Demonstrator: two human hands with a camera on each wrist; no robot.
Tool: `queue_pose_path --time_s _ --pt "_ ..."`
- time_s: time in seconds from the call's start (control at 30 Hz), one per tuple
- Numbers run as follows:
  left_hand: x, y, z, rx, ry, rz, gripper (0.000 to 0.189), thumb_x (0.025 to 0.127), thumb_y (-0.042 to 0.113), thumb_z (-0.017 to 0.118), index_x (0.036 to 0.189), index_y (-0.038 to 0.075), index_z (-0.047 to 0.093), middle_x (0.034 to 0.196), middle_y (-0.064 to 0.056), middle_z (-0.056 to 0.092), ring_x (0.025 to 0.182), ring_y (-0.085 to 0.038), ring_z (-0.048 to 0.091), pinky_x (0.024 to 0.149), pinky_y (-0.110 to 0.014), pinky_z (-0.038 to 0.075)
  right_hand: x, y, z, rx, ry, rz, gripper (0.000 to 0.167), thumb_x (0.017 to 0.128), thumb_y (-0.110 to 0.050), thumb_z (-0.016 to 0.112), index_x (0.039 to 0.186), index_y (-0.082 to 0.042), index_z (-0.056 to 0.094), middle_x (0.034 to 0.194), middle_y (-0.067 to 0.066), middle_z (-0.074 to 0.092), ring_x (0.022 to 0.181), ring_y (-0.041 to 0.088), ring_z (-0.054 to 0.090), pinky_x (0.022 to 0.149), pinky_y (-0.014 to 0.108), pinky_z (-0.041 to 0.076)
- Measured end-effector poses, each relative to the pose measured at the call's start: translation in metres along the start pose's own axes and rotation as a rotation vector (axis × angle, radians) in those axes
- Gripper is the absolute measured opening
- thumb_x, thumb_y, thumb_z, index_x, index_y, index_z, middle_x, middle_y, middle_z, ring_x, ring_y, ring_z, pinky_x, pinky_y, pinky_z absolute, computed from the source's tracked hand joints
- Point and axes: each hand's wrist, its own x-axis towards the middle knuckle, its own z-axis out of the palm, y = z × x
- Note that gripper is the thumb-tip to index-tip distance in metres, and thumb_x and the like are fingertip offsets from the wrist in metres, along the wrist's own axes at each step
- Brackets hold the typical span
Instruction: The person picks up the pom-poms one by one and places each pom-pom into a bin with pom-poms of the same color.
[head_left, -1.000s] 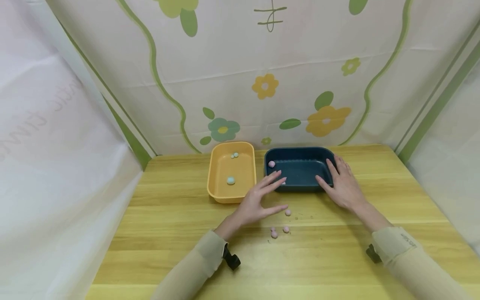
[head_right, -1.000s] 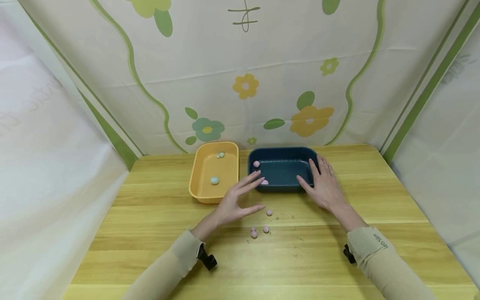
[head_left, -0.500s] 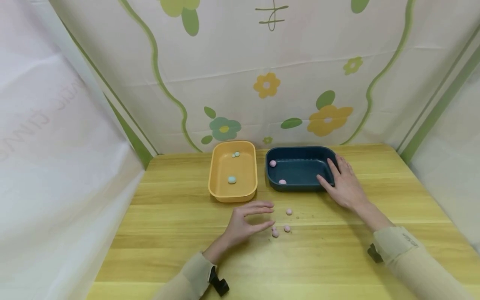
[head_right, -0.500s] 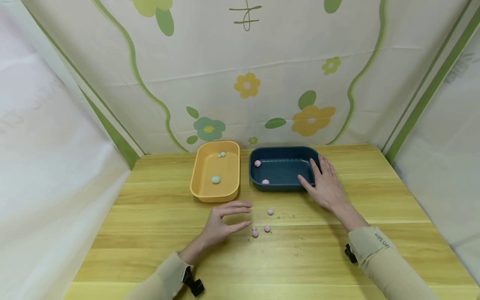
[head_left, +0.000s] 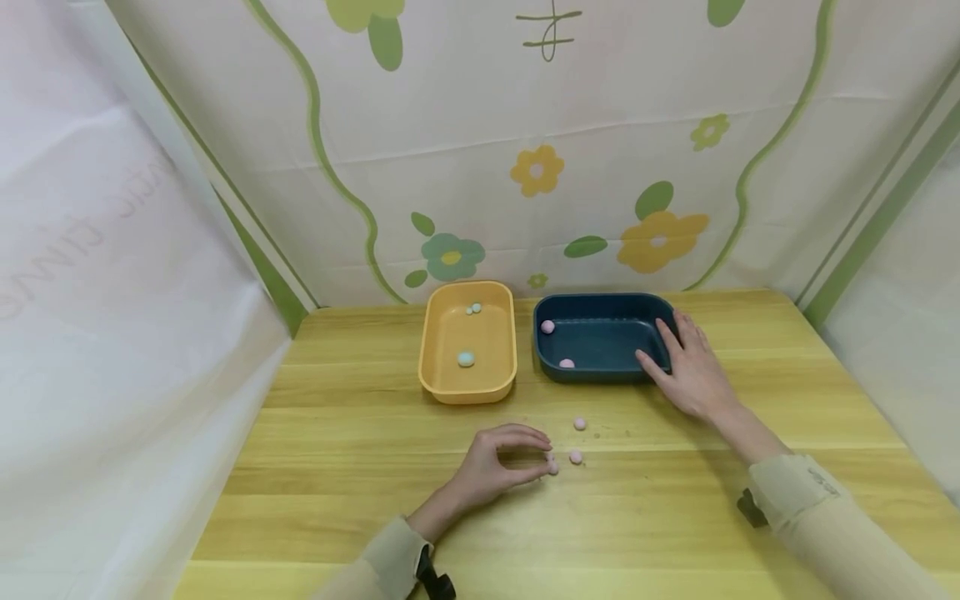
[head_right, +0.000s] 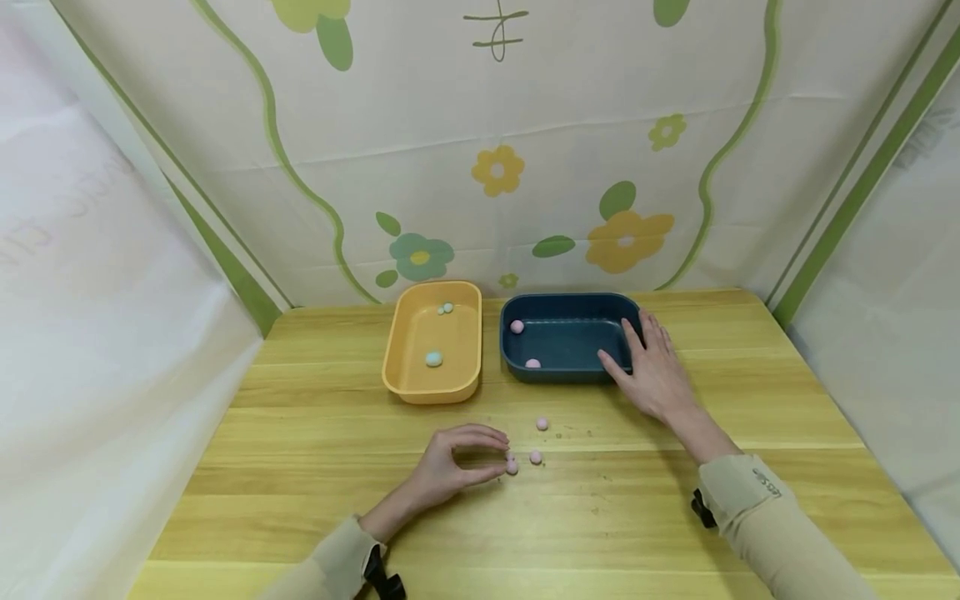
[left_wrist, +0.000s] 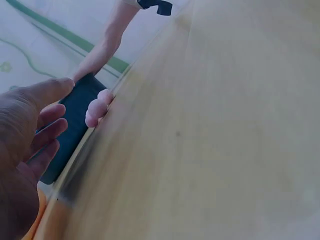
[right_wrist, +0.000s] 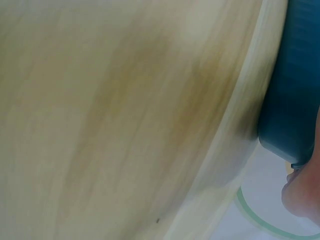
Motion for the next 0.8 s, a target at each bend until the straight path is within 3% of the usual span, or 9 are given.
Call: queue_pose_path --time_s 0.2,0.33,0.8 --pt "0.002 -0.005 -0.003 0.034 -0.039 -0.076 0.026 0.094 0.01 0.088 0.119 0.008 0.084 0.124 -0.003 0.084 0.124 -0.018 0.076 0.114 -0.031 0.059 0.0 0.0 0.0 -0.007 0.0 0.002 0.091 0.113 -0.061 0.048 0.174 0.001 0.022 0.182 0.034 0.007 0.169 0.055 0.009 0.14 0.065 0.008" --pt "0.004 -0.009 -0.004 0.081 -0.057 -0.093 0.024 0.096 0.012 0.086 0.121 0.011 0.084 0.125 -0.003 0.083 0.125 -0.021 0.076 0.115 -0.031 0.058 0.0 0.0 0.0 -0.001 0.005 0.0 0.09 0.113 -0.06 0.049 0.174 0.001 0.022 0.182 0.034 0.007 0.169 0.055 0.009 0.14 0.065 0.009" --pt "0.009 -0.017 0.004 0.208 -0.096 0.067 0.018 0.095 0.011 0.087 0.112 0.013 0.085 0.113 0.0 0.084 0.116 -0.015 0.073 0.109 -0.029 0.058 -0.001 -0.002 -0.001 0.013 0.01 -0.001 0.088 0.113 -0.058 0.05 0.173 0.002 0.025 0.181 0.036 0.008 0.168 0.057 0.011 0.137 0.07 0.012"
